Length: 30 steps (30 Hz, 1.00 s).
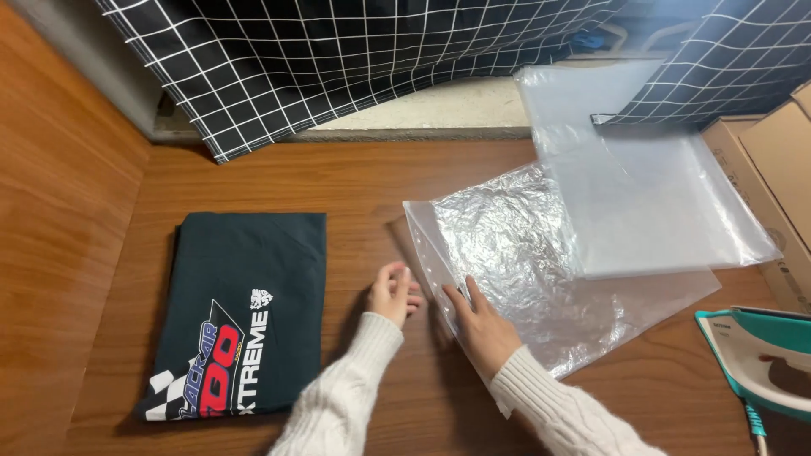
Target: Folding a black shirt and placing it inside a clear plastic bag for packaging.
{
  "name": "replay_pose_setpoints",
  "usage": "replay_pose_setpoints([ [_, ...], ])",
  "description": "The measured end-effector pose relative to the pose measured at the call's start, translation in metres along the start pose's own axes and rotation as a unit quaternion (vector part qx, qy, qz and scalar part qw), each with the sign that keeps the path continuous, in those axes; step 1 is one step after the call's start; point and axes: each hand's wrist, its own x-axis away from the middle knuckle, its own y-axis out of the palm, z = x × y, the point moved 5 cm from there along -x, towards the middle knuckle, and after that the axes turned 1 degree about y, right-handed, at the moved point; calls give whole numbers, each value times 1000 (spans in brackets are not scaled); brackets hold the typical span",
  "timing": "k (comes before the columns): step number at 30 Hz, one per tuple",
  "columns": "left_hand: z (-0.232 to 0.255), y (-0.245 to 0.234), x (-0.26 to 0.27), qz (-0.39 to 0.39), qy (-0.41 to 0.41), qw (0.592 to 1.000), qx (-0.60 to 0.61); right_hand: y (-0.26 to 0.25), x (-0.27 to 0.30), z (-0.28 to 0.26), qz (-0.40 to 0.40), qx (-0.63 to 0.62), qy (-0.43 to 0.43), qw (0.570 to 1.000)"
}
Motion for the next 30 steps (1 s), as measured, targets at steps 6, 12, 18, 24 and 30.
replay_pose_setpoints([
  [6, 59, -126, -14, 116, 270, 907, -301, 34, -9, 10, -60, 146, -25, 987],
  [12, 42, -212, -9, 137, 109, 794, -582, 40, -15, 11, -49, 175, -25, 983],
  [18, 18, -188, -2, 149, 135, 757, -621, 31, -21, 10, -55, 94, -11, 994],
  [24, 12, -127, 37, 104, 217, 706, -666, 24, -23, 16, -53, 54, -19, 997],
  [30, 53, -83, 25, 22, 364, 710, -603, 16, -16, 8, -64, 32, -24, 997],
])
